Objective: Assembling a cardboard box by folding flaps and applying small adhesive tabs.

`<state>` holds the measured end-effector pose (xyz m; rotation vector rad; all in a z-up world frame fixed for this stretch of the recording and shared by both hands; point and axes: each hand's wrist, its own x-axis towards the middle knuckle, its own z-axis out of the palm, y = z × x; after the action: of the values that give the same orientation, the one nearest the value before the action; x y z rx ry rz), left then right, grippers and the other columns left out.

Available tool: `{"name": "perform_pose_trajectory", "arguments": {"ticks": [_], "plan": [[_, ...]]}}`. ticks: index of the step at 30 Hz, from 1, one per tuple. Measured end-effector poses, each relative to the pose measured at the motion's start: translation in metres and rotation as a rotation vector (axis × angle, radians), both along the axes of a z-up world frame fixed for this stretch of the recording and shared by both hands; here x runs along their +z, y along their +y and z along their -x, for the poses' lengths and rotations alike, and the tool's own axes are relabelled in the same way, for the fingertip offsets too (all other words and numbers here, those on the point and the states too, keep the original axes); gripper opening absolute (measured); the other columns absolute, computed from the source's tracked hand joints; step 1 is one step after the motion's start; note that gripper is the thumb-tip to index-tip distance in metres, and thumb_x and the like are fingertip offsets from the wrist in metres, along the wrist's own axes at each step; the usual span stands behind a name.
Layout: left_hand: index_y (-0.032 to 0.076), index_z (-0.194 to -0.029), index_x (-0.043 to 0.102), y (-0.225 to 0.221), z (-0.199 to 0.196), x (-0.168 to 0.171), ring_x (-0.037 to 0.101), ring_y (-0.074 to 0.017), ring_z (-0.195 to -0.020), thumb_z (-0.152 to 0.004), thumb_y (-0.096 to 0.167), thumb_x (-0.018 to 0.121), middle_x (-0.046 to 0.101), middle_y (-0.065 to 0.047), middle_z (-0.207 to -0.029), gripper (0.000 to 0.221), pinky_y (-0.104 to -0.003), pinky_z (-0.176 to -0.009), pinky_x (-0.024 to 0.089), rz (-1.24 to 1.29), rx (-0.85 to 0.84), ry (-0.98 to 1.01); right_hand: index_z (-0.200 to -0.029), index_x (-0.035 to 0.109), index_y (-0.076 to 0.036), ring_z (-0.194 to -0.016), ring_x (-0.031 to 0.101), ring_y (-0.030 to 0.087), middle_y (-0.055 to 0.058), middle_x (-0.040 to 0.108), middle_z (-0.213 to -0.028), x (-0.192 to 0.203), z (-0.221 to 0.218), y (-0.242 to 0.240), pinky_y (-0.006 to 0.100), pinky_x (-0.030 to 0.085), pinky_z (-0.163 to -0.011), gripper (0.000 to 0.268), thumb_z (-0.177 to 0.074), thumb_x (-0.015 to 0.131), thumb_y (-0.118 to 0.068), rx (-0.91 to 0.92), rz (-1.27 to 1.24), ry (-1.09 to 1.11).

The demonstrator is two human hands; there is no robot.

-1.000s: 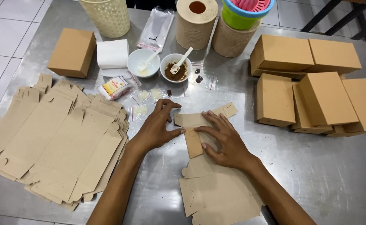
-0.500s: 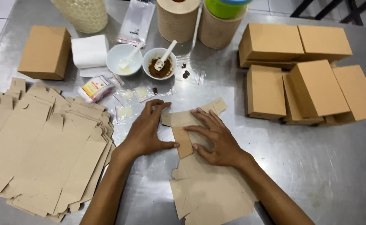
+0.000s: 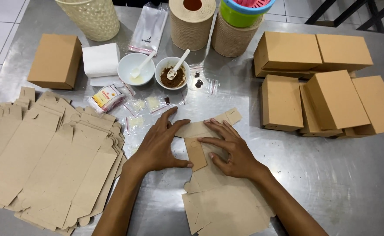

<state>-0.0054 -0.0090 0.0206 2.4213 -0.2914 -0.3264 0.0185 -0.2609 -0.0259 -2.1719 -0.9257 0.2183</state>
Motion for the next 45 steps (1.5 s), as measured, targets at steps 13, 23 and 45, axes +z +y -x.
{"name": "perform_pose_trajectory", "arguments": {"ticks": [13,23,45], "plan": [[0.012,-0.144,0.059,0.002,-0.003,-0.006,0.057,-0.0464,-0.119,-0.050,0.035,0.102,0.030,-0.032,-0.160,0.106,-0.050,-0.092,0.048,0.019,-0.005,-0.009,-0.125,0.075,-0.015,-0.147,0.041,0.044,0.017,0.054,-0.153,-0.001,-0.002,-0.002,0.066,0.017,-0.123,0.045,-0.082,0.063,-0.008,-0.030,-0.060,0.012],[0.020,-0.123,0.076,0.000,0.000,-0.012,0.051,-0.0429,-0.127,-0.057,0.028,0.100,0.047,-0.020,-0.154,0.071,-0.046,-0.095,0.041,0.014,-0.117,-0.114,-0.107,0.080,-0.012,-0.134,0.058,0.042,0.014,0.070,-0.129,-0.011,0.000,-0.008,0.064,0.031,-0.118,0.047,-0.084,0.043,0.008,-0.120,-0.259,-0.033],[0.015,-0.073,0.068,0.007,0.001,-0.005,0.063,-0.0365,-0.131,-0.064,0.018,0.089,0.084,-0.007,-0.105,0.024,-0.059,-0.117,0.025,0.271,-0.165,-0.250,-0.131,0.068,-0.002,-0.130,0.061,0.041,0.021,0.068,-0.130,0.013,-0.008,-0.025,0.056,0.045,-0.108,0.051,-0.095,0.035,0.012,-0.191,-0.334,0.138]]}}
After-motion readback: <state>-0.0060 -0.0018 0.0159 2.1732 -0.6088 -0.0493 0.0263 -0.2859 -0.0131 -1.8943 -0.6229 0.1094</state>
